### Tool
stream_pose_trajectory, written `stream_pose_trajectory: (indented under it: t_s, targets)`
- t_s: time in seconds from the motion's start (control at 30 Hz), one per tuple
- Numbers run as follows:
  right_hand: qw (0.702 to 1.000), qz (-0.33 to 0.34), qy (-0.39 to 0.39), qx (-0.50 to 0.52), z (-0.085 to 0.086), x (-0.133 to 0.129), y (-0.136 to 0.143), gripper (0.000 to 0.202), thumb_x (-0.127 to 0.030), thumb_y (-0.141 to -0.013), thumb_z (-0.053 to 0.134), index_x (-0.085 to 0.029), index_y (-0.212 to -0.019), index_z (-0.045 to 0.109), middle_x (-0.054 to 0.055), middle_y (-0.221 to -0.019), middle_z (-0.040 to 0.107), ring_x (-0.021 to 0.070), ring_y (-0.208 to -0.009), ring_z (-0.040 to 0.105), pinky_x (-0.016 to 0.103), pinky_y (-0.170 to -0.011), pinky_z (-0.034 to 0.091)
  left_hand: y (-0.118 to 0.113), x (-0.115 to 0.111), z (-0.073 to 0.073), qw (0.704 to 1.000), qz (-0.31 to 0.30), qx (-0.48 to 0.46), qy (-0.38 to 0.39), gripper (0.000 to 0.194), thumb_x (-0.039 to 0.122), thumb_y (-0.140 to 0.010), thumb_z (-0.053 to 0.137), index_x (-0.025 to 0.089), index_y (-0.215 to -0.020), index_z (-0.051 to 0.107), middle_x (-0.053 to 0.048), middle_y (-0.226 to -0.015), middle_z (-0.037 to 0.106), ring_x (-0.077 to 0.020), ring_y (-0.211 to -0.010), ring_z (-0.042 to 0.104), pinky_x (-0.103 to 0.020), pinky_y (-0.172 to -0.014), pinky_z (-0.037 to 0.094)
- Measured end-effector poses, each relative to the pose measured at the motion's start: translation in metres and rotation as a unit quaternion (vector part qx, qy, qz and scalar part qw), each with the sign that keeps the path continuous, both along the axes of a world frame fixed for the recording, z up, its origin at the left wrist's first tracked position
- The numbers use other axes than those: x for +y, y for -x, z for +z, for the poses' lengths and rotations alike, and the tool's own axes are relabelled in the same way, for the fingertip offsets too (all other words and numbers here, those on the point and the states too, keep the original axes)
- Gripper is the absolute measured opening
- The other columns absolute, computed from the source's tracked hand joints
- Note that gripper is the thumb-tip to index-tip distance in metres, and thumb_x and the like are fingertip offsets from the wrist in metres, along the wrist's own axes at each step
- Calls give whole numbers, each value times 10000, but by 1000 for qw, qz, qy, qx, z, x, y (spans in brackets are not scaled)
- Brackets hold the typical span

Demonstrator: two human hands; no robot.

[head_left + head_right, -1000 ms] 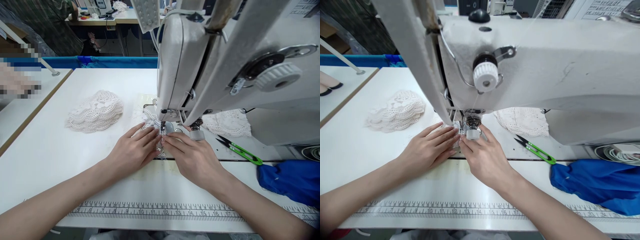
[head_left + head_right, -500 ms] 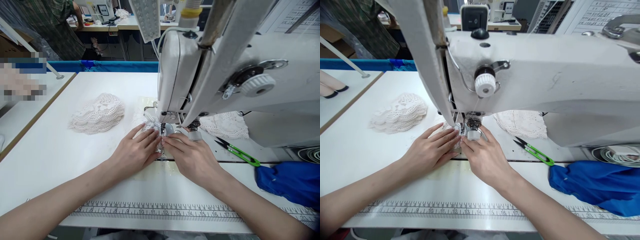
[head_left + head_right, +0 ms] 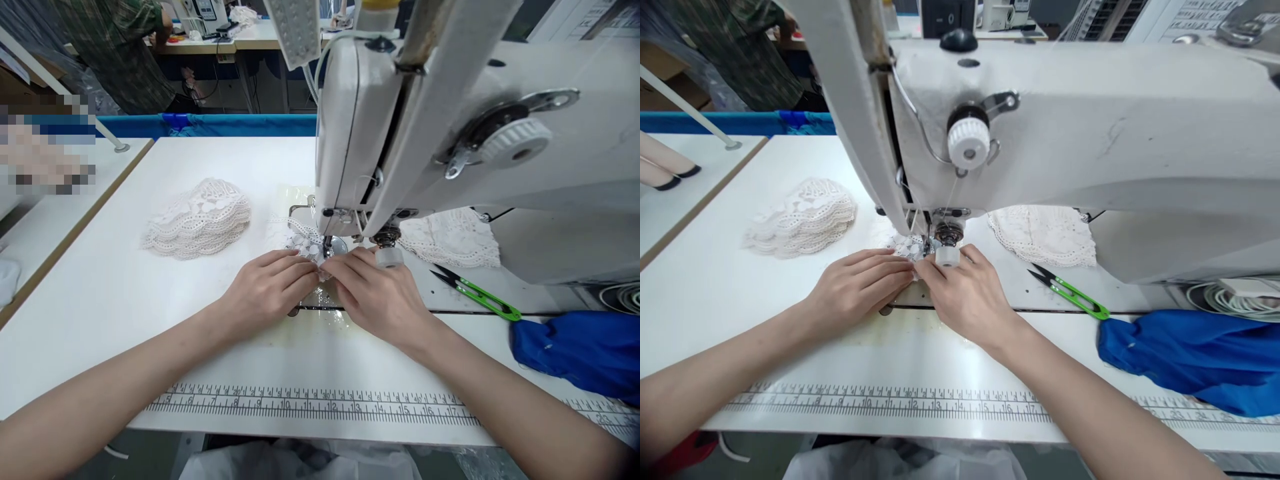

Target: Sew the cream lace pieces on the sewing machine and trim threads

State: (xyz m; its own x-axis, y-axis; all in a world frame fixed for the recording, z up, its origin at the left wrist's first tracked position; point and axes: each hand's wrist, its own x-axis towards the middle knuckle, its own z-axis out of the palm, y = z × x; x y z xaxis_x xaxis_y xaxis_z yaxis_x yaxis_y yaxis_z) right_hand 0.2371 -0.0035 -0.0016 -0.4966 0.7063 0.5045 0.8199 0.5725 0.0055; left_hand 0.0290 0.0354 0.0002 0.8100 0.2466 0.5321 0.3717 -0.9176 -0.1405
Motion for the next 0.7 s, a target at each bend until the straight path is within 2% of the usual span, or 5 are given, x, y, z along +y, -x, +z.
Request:
stream_pose_trajectory:
  t_s: [0.13,0.23,0.33,0.5,0.7]
  targets:
    - [1000,-7,4,30,-5,4,-1,224,-141,-934,495,-188,-881,708,-5,-748,724,116,-660,612,251,-546,343,-2,-1,4,996,39,-18,76,144,162,-888,575,147,-1026,616,-45,-1022,718,-172,-942,670,-324,-861,542]
    - [991,-59,29,115,-9,6,-3,250,-276,-964,498,-218,-886,729,-17,-712,712,95,-542,551,236,-510,335,-7,4,10,974,117,4,196,275,235,-854,613,145,-1112,591,-68,-1097,675,-214,-977,631,-338,-769,526]
    - [976,-97,64,185,-9,8,-2,283,-363,-956,513,-210,-885,741,-2,-711,703,95,-503,527,236,-508,352,-14,12,13,959,128,35,252,248,238,-849,604,171,-1086,628,-54,-1080,660,-231,-980,600,-357,-780,485]
    - [967,-107,87,215,-6,9,0,270,-358,-935,546,-195,-852,745,0,-669,686,102,-505,529,243,-554,398,-26,23,5,965,160,9,209,209,371,-869,611,187,-933,686,-43,-969,676,-232,-903,593,-386,-790,423]
    - [976,-77,54,198,-8,5,-2,224,-325,-924,567,-220,-845,748,-27,-657,699,92,-476,506,230,-479,367,-21,22,3,986,119,20,117,168,243,-922,542,211,-876,701,-36,-941,703,-208,-888,608,-375,-796,426]
